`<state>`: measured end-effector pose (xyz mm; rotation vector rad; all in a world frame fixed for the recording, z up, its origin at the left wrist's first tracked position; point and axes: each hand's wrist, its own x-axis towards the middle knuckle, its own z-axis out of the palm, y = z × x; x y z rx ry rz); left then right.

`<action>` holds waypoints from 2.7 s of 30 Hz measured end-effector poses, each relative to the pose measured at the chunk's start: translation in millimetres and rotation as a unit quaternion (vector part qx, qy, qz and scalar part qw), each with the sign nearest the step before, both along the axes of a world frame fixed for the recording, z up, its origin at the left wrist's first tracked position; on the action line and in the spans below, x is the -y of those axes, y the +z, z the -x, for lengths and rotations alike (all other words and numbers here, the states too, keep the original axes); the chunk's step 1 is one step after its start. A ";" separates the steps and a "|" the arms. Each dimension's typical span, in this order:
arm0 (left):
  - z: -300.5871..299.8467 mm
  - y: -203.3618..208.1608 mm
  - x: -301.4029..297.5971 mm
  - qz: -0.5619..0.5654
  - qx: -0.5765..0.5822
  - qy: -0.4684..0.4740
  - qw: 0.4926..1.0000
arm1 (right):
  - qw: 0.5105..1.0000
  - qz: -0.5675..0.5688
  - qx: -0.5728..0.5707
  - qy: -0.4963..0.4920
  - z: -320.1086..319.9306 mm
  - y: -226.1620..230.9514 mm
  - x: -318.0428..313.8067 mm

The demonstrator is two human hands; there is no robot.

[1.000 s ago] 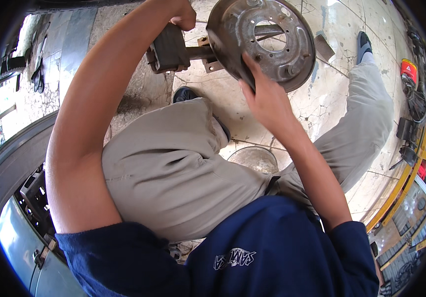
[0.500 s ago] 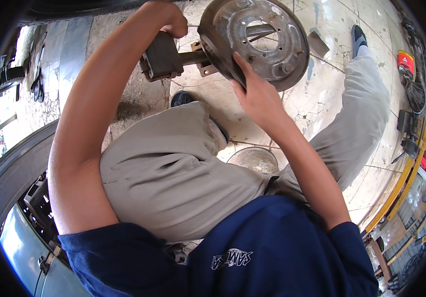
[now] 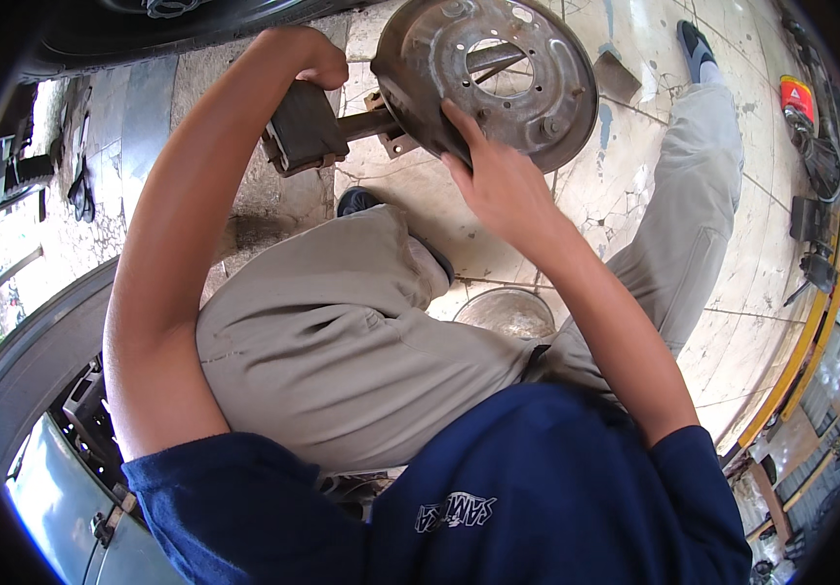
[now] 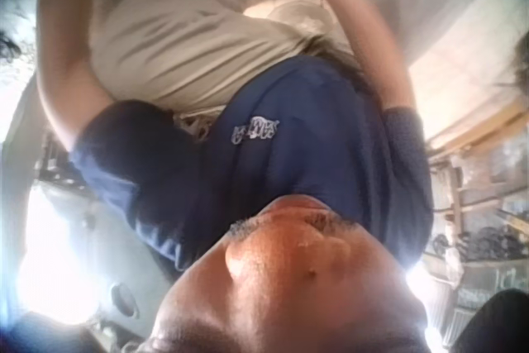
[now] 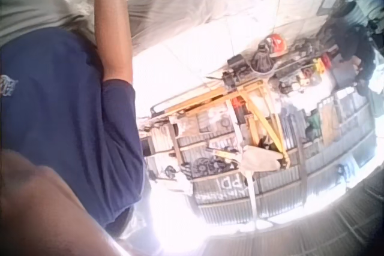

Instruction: The person sits on the floor and scrubs a detached brake drum and backing plate with a wire brush. The person rotates the parts to clean multiple surfaces, then places the cleaned components on the floor.

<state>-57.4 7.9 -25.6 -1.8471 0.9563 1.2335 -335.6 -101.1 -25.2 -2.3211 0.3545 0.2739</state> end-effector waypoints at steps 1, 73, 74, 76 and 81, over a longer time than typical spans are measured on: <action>4.1 2.0 -0.4 -0.003 0.018 0.012 1.000 | 1.000 -0.018 -0.015 -0.013 -5.2 1.7 -1.4; 273.6 -8.5 -30.8 0.746 0.130 0.650 -0.062 | 0.987 -0.032 -0.147 0.058 5.5 16.8 80.8; 268.8 -6.9 -26.0 0.747 0.131 0.650 -0.041 | 0.986 -0.022 -0.154 0.065 -3.3 16.7 84.1; 263.3 -14.9 -17.3 0.758 0.171 0.628 -0.050 | 0.983 -0.041 -0.161 0.081 -9.1 11.5 84.0; 278.6 -21.2 11.0 0.758 0.230 0.609 -0.026 | 0.985 -0.056 -0.149 0.067 6.4 2.6 91.4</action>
